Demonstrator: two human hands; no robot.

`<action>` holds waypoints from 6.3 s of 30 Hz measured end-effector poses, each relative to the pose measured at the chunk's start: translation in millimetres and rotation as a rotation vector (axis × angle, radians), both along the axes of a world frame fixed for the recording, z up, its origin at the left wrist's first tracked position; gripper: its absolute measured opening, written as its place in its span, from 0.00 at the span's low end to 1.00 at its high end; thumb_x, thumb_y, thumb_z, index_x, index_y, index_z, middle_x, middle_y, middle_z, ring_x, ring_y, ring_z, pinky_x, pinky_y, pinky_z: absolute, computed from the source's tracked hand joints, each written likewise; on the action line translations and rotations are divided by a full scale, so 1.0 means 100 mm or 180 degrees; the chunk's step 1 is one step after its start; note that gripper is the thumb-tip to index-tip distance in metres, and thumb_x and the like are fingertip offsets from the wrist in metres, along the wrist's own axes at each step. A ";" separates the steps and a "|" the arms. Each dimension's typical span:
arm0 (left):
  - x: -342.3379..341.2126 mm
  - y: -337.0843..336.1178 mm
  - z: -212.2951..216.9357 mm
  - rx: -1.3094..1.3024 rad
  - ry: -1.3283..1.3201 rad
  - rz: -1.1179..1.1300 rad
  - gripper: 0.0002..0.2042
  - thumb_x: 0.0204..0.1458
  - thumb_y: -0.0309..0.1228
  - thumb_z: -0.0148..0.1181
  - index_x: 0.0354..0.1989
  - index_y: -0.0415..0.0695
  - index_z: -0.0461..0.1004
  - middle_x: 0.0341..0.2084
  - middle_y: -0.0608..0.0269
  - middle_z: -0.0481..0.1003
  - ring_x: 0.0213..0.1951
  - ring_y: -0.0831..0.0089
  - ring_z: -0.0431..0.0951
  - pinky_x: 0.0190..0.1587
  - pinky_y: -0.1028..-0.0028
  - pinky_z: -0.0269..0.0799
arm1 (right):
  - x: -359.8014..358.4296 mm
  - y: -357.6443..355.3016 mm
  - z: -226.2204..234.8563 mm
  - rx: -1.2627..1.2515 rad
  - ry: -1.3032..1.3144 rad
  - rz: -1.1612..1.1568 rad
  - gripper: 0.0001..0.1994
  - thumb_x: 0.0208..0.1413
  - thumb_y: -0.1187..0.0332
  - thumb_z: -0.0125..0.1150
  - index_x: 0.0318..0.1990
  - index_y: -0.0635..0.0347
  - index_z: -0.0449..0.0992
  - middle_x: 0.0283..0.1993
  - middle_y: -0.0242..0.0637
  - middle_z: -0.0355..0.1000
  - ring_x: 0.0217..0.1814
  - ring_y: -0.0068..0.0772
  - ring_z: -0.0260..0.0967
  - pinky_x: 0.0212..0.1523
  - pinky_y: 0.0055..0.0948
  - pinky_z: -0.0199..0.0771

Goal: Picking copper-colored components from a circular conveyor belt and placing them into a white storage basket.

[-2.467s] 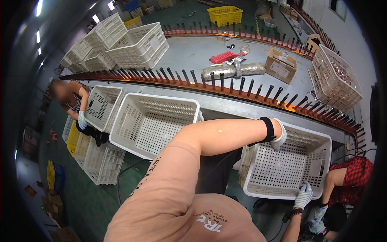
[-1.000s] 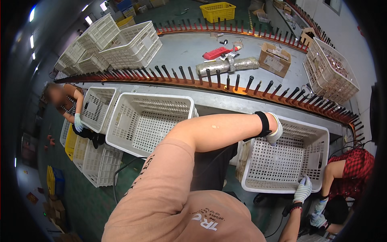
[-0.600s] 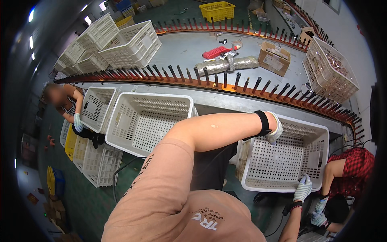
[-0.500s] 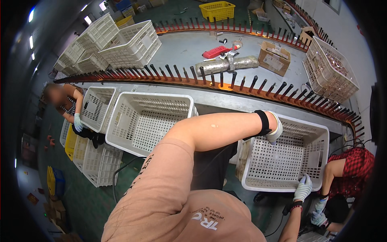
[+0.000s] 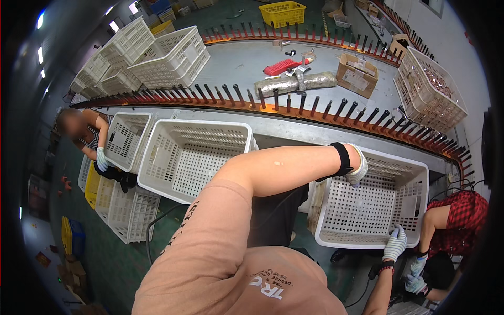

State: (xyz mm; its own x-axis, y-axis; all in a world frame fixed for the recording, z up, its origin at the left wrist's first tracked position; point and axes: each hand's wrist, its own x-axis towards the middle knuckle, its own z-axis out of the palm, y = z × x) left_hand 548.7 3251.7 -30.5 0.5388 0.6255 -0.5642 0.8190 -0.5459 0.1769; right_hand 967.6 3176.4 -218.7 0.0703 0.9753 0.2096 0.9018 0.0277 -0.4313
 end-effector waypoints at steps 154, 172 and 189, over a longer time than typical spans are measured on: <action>-0.15 -0.10 0.00 -0.0096 0.0008 -0.0023 0.24 0.59 0.48 0.58 0.55 0.43 0.81 0.50 0.52 0.82 0.52 0.53 0.81 0.54 0.56 0.75 | -0.17 -0.10 0.11 -0.0125 0.0157 -0.0190 0.11 0.66 0.67 0.55 0.47 0.56 0.84 0.33 0.39 0.79 0.36 0.36 0.74 0.45 0.39 0.73; -0.19 -0.19 0.04 -0.0073 0.0061 -0.0033 0.24 0.59 0.49 0.57 0.54 0.44 0.81 0.51 0.52 0.81 0.54 0.53 0.80 0.55 0.56 0.75 | -0.16 -0.16 0.09 0.0035 0.0100 -0.0089 0.12 0.68 0.67 0.53 0.49 0.58 0.83 0.30 0.41 0.78 0.33 0.35 0.74 0.42 0.38 0.74; -0.21 -0.22 0.08 -0.0110 0.0122 -0.0062 0.25 0.60 0.50 0.58 0.56 0.44 0.80 0.54 0.53 0.80 0.56 0.53 0.80 0.57 0.56 0.74 | -0.19 -0.19 0.09 -0.0013 0.0214 -0.0071 0.12 0.68 0.67 0.53 0.49 0.59 0.82 0.29 0.39 0.76 0.33 0.33 0.74 0.42 0.37 0.74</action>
State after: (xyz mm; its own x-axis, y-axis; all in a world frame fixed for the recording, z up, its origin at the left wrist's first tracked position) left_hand 527.6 3229.2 -22.3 0.5284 0.5948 -0.6058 0.8147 -0.5559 0.1648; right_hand 948.8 3157.5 -209.9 0.1057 0.9741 0.1996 0.8712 0.0061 -0.4910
